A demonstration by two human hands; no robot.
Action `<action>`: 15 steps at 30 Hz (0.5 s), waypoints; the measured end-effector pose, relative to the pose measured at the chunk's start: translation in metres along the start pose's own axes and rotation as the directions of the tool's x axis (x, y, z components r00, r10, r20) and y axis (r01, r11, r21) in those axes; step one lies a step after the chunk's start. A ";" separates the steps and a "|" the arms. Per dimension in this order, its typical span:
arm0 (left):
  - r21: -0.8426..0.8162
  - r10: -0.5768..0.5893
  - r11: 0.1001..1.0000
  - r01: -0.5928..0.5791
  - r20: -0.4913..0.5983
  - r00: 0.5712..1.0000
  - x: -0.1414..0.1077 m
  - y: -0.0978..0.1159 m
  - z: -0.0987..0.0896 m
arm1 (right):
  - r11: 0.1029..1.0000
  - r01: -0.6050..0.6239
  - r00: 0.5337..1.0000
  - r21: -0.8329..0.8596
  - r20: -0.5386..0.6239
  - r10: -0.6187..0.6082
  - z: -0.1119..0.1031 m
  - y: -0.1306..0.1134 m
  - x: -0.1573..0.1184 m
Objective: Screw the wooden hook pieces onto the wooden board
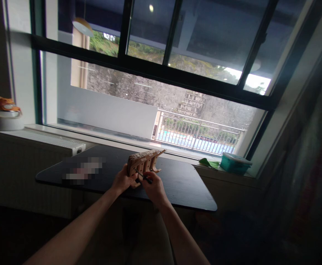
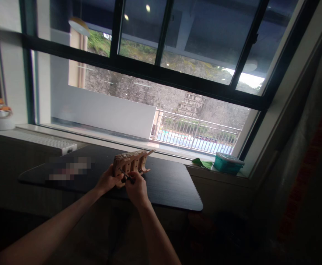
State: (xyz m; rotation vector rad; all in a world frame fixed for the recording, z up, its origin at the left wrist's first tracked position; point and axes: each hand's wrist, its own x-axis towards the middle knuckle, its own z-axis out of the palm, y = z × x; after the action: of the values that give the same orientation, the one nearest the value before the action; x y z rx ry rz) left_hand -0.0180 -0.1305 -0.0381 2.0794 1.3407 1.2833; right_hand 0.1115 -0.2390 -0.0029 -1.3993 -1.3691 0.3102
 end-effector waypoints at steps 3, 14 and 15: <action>0.000 -0.025 1.000 0.025 0.000 1.000 0.001 -0.001 0.001 | 0.972 0.149 0.985 -0.182 -0.057 -0.162 -0.003 -0.006 -0.006; -0.009 0.009 1.000 -0.009 -0.020 1.000 -0.001 0.002 -0.001 | 0.713 0.447 0.877 -0.541 0.105 -0.469 -0.017 -0.017 -0.011; -0.021 0.018 1.000 -0.018 -0.023 1.000 -0.001 0.002 -0.001 | 0.749 0.429 0.887 -0.505 0.079 -0.455 -0.015 -0.016 -0.011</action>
State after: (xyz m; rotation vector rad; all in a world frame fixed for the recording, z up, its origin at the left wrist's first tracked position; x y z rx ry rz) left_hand -0.0183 -0.1322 -0.0366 2.0728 1.3148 1.3263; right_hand 0.1121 -0.2596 0.0101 -1.4241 -1.7716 -0.4395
